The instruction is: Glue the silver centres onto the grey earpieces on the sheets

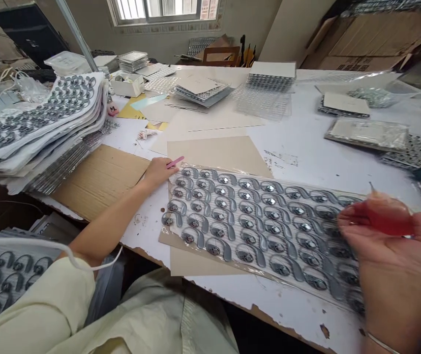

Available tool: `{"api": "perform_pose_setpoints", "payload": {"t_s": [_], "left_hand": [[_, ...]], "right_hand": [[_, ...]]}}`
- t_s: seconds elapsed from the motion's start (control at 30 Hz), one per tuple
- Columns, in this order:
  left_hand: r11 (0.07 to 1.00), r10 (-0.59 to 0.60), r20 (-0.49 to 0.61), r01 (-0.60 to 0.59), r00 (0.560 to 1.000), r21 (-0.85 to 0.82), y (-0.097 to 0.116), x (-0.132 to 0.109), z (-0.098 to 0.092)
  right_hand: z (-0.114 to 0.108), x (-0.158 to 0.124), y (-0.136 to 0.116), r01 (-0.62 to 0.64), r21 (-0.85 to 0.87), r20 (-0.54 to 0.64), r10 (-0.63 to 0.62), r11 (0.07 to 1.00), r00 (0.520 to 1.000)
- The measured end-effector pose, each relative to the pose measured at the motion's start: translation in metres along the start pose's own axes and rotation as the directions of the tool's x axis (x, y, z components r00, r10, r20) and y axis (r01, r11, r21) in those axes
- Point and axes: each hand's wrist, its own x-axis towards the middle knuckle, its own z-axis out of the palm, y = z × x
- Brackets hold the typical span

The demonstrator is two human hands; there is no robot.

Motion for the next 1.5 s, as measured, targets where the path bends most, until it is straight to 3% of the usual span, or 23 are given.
{"api": "perform_pose_setpoints", "payload": {"t_s": [0.23,0.37,0.43,0.57,0.7,0.9,1.13,1.37,1.5], "left_hand": [[0.998,0.014,-0.04,-0.016,0.999,-0.055,0.0,-0.003,-0.004],[0.994,-0.008,-0.153,-0.009,0.988,-0.113,0.011,-0.01,-0.021],[0.992,0.0,-0.155,-0.02,0.988,-0.128,0.019,-0.024,-0.034],[0.988,0.126,0.059,-0.12,0.99,-0.092,0.028,-0.076,-0.051],[0.989,0.14,0.221,-0.147,0.965,0.016,0.019,-0.128,-0.052],[0.988,0.128,0.294,-0.149,0.947,0.05,0.016,-0.153,-0.04],[0.985,0.108,0.226,-0.135,0.968,0.108,0.021,-0.158,-0.034],[0.974,0.171,0.114,-0.185,0.979,0.13,0.01,-0.167,-0.028],[0.971,0.18,0.059,-0.187,0.982,0.151,0.006,-0.169,-0.034]], "right_hand": [[-0.008,0.003,0.006,-0.043,-0.061,0.017,0.044,0.997,0.999],[-0.012,0.006,0.007,-0.04,-0.087,0.028,0.043,0.995,0.999],[-0.012,0.007,0.007,-0.041,-0.085,0.029,0.044,0.996,0.999],[-0.008,0.007,0.006,-0.061,-0.068,-0.011,0.06,0.996,0.998],[-0.006,0.007,0.005,-0.083,-0.023,-0.022,0.082,0.996,0.996],[-0.006,0.007,0.005,-0.099,0.018,-0.01,0.099,0.995,0.995],[-0.003,0.005,0.004,-0.112,0.013,-0.041,0.112,0.994,0.993],[0.0,0.0,0.003,-0.122,0.019,-0.059,0.123,0.992,0.991],[0.002,-0.002,0.002,-0.115,0.003,-0.074,0.115,0.993,0.991]]}}
